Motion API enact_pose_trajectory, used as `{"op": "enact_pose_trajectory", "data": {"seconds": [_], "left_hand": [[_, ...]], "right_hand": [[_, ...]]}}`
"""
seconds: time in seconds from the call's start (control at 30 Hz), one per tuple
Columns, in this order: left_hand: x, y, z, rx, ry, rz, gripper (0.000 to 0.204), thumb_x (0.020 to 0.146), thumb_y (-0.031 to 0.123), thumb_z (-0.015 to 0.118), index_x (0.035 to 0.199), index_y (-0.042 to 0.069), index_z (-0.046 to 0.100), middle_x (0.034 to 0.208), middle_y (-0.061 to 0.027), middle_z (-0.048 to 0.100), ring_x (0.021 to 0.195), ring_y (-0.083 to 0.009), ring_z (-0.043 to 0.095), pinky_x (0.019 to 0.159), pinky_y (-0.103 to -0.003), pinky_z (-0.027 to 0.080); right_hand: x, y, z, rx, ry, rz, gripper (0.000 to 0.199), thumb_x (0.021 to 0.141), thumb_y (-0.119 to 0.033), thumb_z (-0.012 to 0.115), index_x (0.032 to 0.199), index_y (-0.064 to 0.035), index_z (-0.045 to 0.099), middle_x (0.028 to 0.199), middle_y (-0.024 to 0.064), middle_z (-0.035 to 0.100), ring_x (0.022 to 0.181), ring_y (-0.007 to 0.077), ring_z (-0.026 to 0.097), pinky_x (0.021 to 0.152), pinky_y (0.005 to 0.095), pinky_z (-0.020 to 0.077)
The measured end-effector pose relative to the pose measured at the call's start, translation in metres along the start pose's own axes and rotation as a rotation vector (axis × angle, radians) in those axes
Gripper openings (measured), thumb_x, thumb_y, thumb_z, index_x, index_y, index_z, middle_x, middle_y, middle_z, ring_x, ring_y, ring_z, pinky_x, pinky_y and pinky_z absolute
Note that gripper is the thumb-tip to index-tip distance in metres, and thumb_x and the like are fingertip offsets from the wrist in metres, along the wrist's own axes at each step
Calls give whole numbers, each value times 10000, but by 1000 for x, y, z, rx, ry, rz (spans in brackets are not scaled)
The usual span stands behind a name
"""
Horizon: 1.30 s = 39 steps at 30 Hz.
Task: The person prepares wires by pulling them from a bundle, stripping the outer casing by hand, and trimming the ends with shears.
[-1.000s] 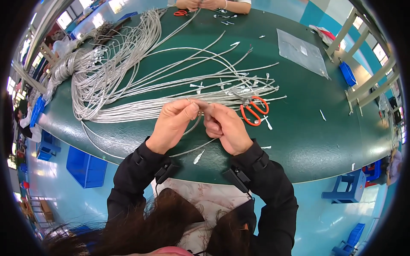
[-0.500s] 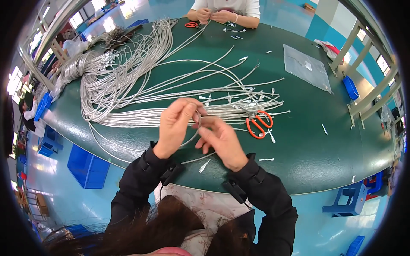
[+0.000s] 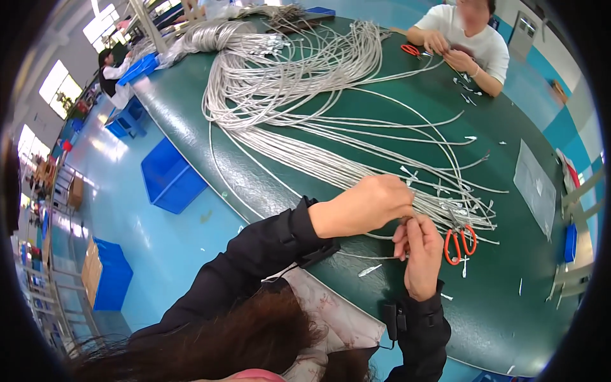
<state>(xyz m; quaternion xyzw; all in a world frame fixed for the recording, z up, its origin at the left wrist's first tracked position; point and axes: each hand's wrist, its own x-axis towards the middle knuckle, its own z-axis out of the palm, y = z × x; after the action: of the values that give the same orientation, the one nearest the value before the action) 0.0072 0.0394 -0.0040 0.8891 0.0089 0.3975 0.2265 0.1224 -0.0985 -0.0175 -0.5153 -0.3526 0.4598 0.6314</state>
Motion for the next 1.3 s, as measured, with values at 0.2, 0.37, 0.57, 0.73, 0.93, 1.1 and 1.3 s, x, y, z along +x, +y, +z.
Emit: {"op": "enact_pose_trajectory", "data": {"seconds": [0.2, 0.37, 0.57, 0.73, 0.93, 1.1, 1.3], "left_hand": [[3, 22, -10, -854, -215, -489, 246, 895, 160, 558, 693, 21, 538, 660, -35, 540, 558, -157, 488, 549, -277, 379], [0, 20, 9, -1513, -249, -770, 288, 943, 163, 498, 675, 58, 513, 645, 24, 475, 547, -72, 390, 534, -212, 317], [3, 13, -22, -847, 96, -616, 152, 908, 75, 516, 765, 23, 524, 716, -21, 525, 584, -78, 447, 537, -226, 371], [17, 36, 0, -127, 155, -283, 131, 863, 105, 600, 921, -10, 575, 814, -77, 601, 607, -125, 560, 566, -275, 454], [3, 24, 12, -244, 40, -398, 141, 804, 41, 627, 935, 1, 591, 857, -116, 608, 651, -218, 592, 588, -310, 464], [-1, 13, 12, -134, 47, -56, 80, 808, 45, 611, 845, -5, 563, 763, -134, 556, 634, -285, 556, 587, -329, 453], [-2, 23, 0, -915, -115, -359, 91, 884, 87, 569, 821, 23, 551, 696, -25, 520, 577, -155, 465, 535, -255, 373]], "right_hand": [[-6, -12, 10, -132, 29, -207, 147, 978, -149, 446, 1018, -36, 529, 705, 30, 569, 486, 54, 470, 420, 168, 320], [-7, -4, 3, -128, 232, -236, 144, 976, -155, 446, 997, -36, 525, 681, 29, 556, 474, 57, 458, 402, 171, 306], [10, -1, -8, 90, 231, -128, 151, 964, -192, 467, 921, -56, 518, 711, 70, 605, 437, 57, 440, 375, 174, 276], [2, -7, -10, 150, 194, -23, 150, 960, -171, 469, 916, -33, 507, 716, 88, 624, 439, 68, 481, 386, 181, 317], [-3, -5, 6, -138, 150, -137, 106, 951, -111, 482, 942, -10, 514, 704, 59, 612, 477, 60, 510, 427, 188, 372], [-8, -2, 5, -430, 233, -246, 83, 950, -57, 468, 958, -4, 531, 741, 48, 599, 527, 66, 535, 448, 184, 393], [-11, -6, -3, -699, 190, -583, 141, 933, 13, 452, 1020, 24, 562, 868, 82, 618, 726, 125, 590, 650, 238, 475]]}}
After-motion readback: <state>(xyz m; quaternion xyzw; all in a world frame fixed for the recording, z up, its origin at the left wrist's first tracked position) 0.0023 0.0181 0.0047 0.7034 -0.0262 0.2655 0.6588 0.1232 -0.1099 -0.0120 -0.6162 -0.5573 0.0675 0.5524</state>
